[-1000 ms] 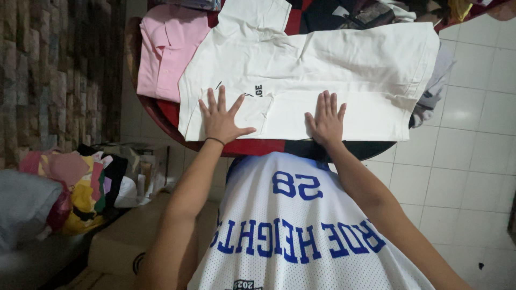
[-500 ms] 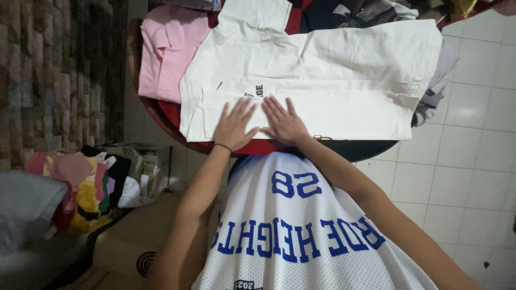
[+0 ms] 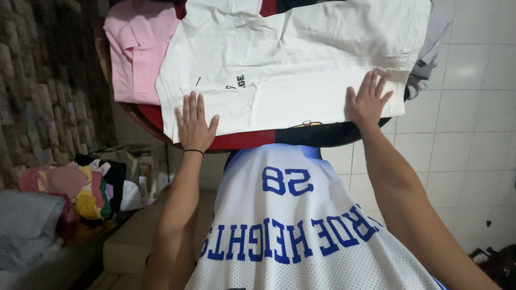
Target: The person folds clean clothes on a round table. They lay a pair of pants flat, fold the legs inward and smooth the fabric, then fold a white t-shirt by spreading it out, folding in the sleeves and sides, and pressing it flat, placing finished items aside.
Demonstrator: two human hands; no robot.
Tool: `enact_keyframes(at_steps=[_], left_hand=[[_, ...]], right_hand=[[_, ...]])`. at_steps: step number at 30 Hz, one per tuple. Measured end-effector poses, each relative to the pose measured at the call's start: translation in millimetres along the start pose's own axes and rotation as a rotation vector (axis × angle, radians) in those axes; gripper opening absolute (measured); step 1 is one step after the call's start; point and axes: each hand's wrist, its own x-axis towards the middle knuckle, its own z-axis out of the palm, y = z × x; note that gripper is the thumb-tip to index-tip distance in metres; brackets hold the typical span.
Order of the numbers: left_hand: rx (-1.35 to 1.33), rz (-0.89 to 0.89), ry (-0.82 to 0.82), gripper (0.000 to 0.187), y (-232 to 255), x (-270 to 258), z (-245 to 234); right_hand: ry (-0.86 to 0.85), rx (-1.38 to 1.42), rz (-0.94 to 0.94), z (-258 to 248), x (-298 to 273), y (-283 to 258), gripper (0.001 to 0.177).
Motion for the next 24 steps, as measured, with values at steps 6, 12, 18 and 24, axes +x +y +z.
enact_keyframes(at_steps=[6,12,18,24], left_hand=[[-0.008,0.119,-0.110,0.083,46.7,28.3,7.6],[0.009,0.144,-0.107,0.081,68.5,38.1,4.6],[0.079,0.103,-0.105,0.079,22.1,28.1,-0.1],[0.031,-0.047,-0.109,0.086,-10.0,17.9,-6.7]], right_hand=[[0.272,0.090,-0.633,62.9,-24.8,-106.0,0.068],[-0.117,0.127,-0.700,51.5,-42.8,-167.2,0.076],[-0.094,0.067,-0.324,12.0,-21.2,-89.6,0.079],[-0.055,0.002,-0.038,-7.0,1.0,-11.9,0.079]])
